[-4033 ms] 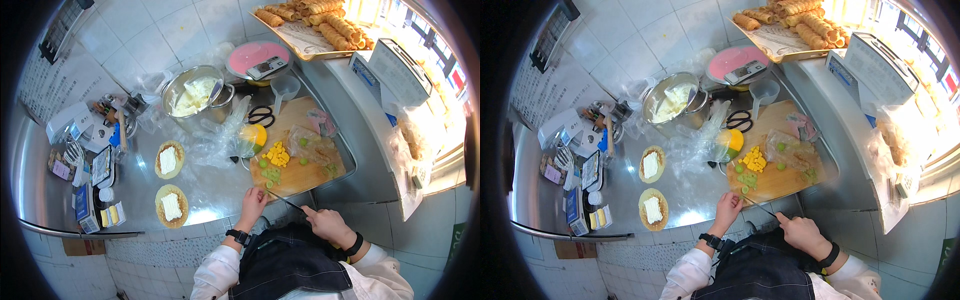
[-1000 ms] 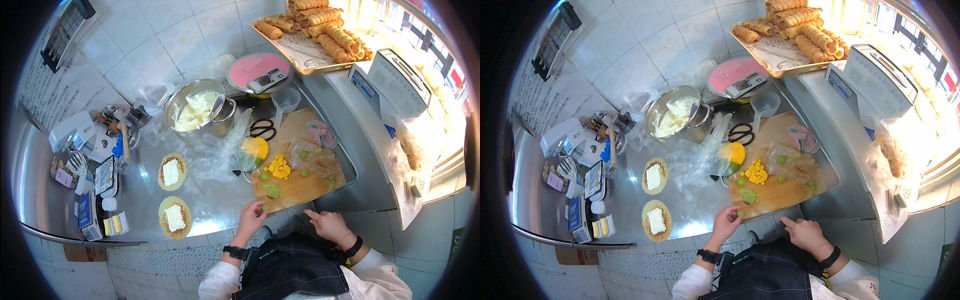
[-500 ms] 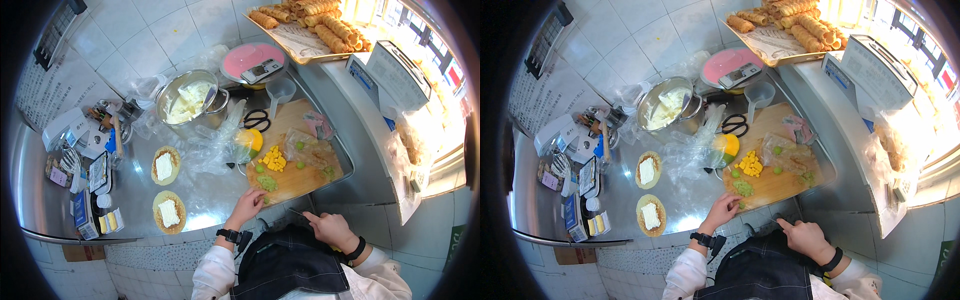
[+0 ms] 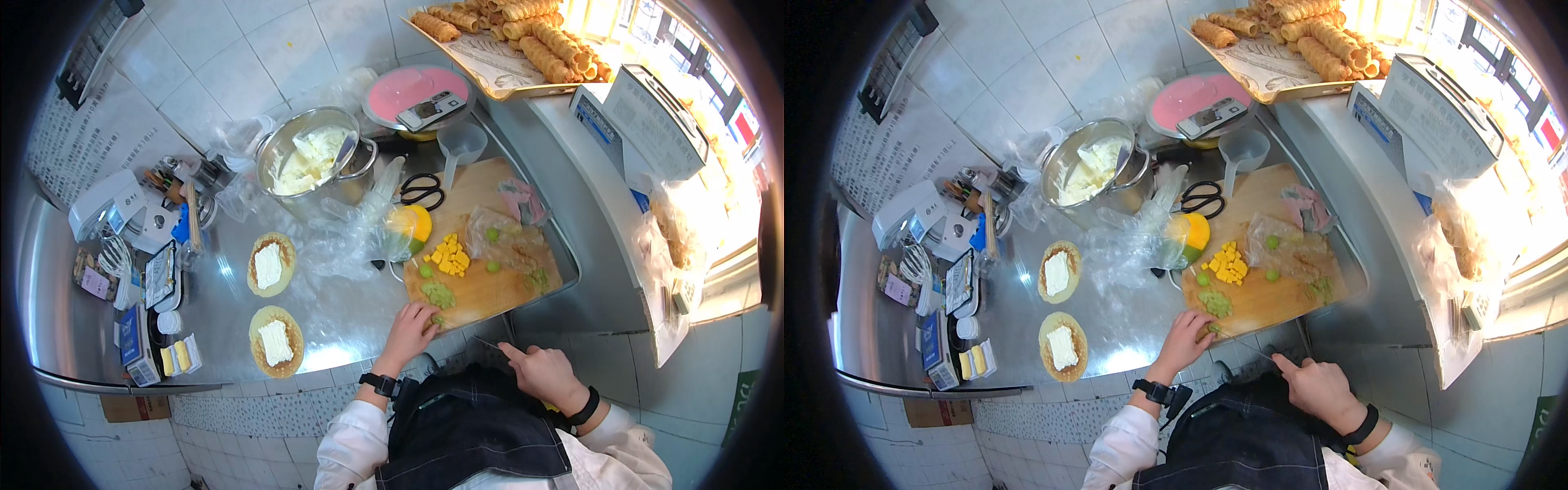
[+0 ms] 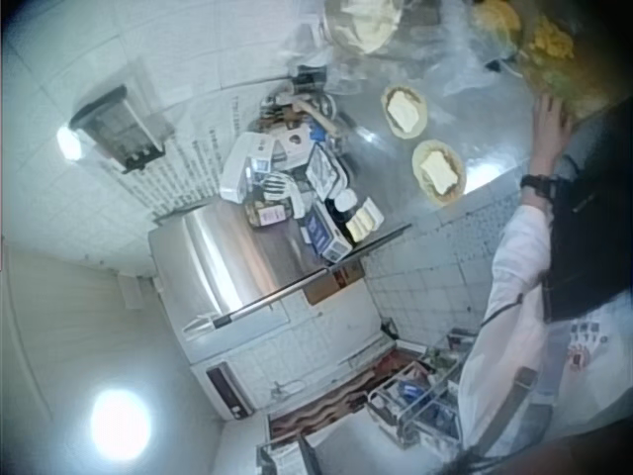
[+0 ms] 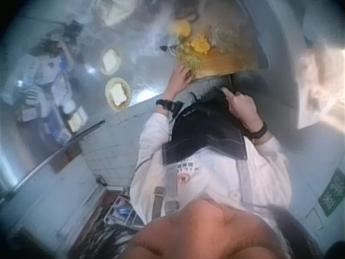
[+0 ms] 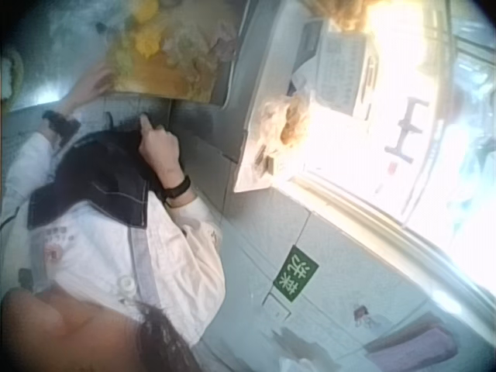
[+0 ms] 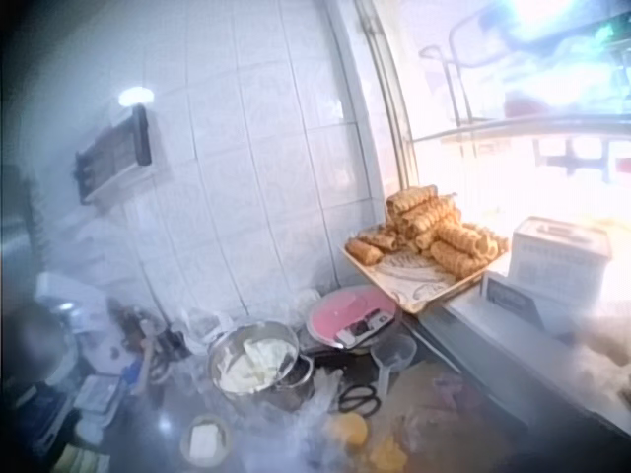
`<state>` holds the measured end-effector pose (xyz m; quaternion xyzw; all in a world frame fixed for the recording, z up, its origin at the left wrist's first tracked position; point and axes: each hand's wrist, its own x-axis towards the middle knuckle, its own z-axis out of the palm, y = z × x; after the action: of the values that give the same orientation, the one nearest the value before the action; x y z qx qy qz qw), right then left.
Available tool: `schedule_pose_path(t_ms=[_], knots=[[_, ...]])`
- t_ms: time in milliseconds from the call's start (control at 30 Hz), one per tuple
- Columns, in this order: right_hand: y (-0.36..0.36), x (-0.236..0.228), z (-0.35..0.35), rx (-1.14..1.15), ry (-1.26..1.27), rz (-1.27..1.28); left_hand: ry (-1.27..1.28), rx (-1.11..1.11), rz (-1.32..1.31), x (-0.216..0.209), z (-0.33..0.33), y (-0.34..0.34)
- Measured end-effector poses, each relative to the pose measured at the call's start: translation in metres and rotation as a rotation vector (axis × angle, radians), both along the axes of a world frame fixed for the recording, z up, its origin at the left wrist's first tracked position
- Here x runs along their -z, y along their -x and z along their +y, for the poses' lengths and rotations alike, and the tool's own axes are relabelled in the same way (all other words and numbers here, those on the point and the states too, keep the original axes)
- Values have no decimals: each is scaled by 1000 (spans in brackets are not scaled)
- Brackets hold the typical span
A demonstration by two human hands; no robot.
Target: The person prepares crepes by chopping fruit, spreading cream, and rolling the crepes. They add chocolate sprinkles to one crepe and roll it into a cylinder, then place it on a tray.
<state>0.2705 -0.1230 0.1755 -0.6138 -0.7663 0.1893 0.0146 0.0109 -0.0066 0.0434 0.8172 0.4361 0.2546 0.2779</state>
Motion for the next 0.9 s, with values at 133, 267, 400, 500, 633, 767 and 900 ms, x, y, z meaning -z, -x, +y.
schedule_pose_path(t_ms=[133,267,400,500,633,767,900], knots=[[2,-2,6,-14,25,-25,5,88,47,-3,10,4],[9,2,24,-56,112,-31,14,153,69,-5,20,6],[10,-3,31,-89,168,-68,6,161,29,-4,22,5],[-1,-18,18,-61,230,-102,-13,132,12,-3,19,5],[-13,-22,12,-19,174,-87,-38,-49,15,2,9,-5],[-6,-4,15,48,105,45,88,-272,-19,10,-2,-19],[6,7,11,27,144,52,33,-279,-11,12,-5,-18]])
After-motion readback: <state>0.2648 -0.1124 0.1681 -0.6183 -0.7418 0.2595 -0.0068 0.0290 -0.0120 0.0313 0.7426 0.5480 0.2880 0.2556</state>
